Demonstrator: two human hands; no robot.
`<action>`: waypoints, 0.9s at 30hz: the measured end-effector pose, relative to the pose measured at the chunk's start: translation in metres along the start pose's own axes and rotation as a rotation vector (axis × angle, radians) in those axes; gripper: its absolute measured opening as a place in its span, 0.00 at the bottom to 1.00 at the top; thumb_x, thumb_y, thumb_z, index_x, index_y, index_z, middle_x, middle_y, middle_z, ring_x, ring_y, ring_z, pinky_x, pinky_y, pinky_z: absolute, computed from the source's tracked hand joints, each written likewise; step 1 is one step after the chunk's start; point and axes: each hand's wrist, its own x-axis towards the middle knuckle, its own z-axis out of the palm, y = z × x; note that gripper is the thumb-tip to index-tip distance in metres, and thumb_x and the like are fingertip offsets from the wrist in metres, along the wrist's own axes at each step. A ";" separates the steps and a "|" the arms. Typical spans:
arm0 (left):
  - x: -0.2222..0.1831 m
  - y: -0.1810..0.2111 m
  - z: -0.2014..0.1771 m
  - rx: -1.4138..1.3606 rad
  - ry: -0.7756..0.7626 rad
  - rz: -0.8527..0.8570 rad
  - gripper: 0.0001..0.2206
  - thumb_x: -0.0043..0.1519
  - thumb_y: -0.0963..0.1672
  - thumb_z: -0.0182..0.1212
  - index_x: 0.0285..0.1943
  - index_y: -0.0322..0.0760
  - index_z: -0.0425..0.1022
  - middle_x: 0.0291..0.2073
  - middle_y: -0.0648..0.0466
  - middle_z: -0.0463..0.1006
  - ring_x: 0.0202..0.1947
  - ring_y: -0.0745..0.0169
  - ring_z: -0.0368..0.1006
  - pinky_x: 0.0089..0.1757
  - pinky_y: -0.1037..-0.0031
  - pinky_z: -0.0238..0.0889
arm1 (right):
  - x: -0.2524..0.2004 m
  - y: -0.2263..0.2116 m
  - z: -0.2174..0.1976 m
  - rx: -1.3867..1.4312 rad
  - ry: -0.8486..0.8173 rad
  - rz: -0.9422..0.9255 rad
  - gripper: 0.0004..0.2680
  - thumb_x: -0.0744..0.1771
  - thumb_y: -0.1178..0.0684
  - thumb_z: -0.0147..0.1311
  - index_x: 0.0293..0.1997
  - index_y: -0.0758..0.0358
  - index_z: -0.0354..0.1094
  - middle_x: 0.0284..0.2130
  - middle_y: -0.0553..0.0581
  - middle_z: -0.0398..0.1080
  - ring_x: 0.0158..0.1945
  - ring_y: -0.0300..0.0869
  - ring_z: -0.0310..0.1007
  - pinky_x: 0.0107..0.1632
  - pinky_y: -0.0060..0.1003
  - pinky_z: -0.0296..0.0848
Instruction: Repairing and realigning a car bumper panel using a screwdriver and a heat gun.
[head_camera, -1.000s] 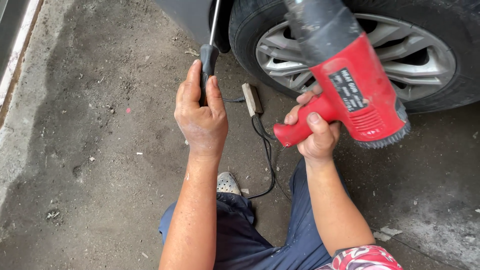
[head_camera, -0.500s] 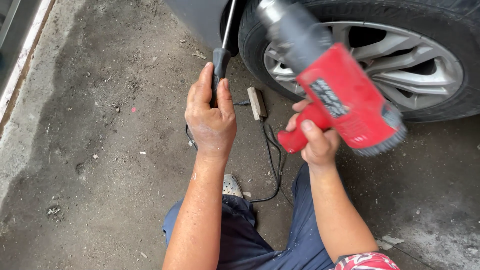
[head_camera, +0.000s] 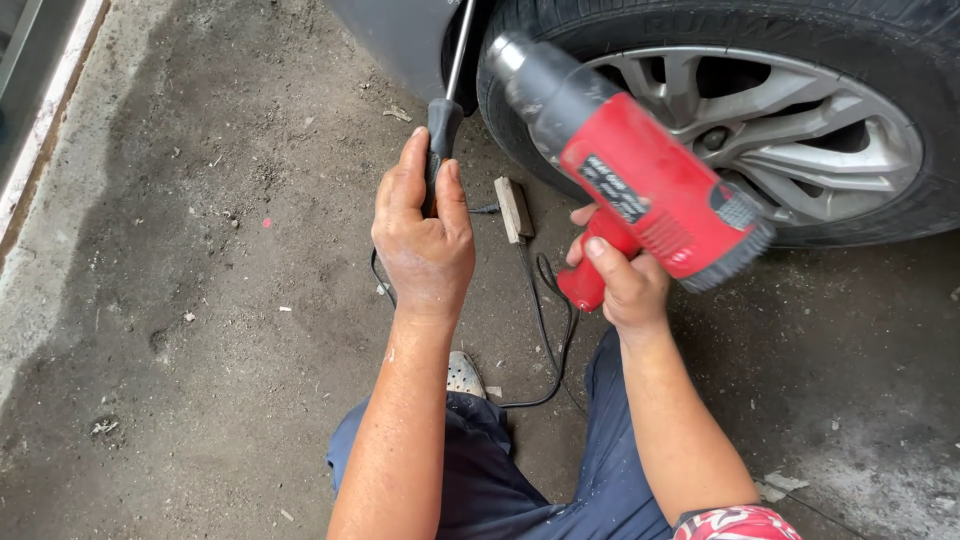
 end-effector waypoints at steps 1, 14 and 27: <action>0.000 -0.001 0.001 0.007 0.008 0.018 0.15 0.71 0.42 0.61 0.66 0.34 0.72 0.44 0.49 0.80 0.41 0.61 0.80 0.40 0.71 0.74 | -0.001 -0.002 -0.001 0.047 0.018 -0.024 0.19 0.66 0.56 0.56 0.64 0.69 0.60 0.48 0.65 0.70 0.40 0.45 0.74 0.44 0.42 0.76; -0.006 -0.012 0.016 -0.053 0.108 0.044 0.16 0.68 0.43 0.64 0.64 0.34 0.73 0.45 0.46 0.79 0.44 0.49 0.79 0.45 0.66 0.73 | -0.021 -0.062 0.005 -0.829 -0.175 -0.374 0.20 0.69 0.57 0.59 0.69 0.69 0.59 0.65 0.65 0.64 0.68 0.54 0.64 0.70 0.47 0.63; -0.005 -0.018 0.017 -0.160 0.173 0.048 0.16 0.66 0.43 0.65 0.62 0.36 0.73 0.43 0.47 0.78 0.42 0.49 0.79 0.43 0.66 0.74 | -0.011 -0.099 0.066 -1.079 -0.233 -0.597 0.13 0.69 0.60 0.63 0.59 0.67 0.69 0.54 0.59 0.73 0.57 0.50 0.75 0.59 0.42 0.71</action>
